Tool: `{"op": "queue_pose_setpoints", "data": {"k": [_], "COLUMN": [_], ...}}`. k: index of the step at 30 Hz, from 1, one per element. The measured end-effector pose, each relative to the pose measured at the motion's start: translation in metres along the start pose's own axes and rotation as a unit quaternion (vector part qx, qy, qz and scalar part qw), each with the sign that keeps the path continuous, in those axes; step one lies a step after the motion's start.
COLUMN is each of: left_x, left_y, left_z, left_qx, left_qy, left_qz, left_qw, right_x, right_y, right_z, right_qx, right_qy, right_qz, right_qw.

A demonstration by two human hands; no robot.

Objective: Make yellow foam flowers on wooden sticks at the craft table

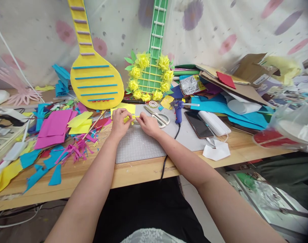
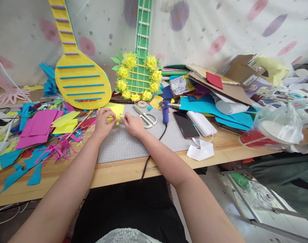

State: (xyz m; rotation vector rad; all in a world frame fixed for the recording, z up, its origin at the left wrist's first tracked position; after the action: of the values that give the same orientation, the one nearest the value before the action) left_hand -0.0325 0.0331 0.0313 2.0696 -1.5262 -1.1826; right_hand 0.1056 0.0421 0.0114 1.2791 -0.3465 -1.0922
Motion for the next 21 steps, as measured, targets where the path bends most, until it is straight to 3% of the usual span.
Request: {"op": "queue_pose_setpoints", "data": {"k": [11, 21], "left_x": [-0.0017, -0.0007], "left_y": [0.0059, 0.0013], "left_z": [0.0019, -0.0020], "left_qx": [-0.027, -0.075], "left_qy": [-0.030, -0.060], "left_qz": [-0.002, 0.050], "left_qw": [0.999, 0.994], "right_x": [0.0011, 0.0042], "right_y": [0.0007, 0.0010], "right_z": [-0.0003, -0.0057], "right_qx": [-0.028, -0.105], "right_qy": [0.012, 0.001], "right_qz": [-0.014, -0.035], "right_qw": [0.999, 0.994]}}
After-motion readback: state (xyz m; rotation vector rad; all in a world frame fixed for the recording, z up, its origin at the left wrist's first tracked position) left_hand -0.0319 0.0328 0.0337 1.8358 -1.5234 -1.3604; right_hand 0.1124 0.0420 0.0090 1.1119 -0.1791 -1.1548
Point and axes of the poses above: each hand's wrist, its own x-axis away from the middle knuckle, its own y-axis out of the back of the hand, z = x × y, the point moved 5 cm from there along -x, towards the middle knuckle, and after that the axes turned 14 degrees about y, right-handed, at the moved point
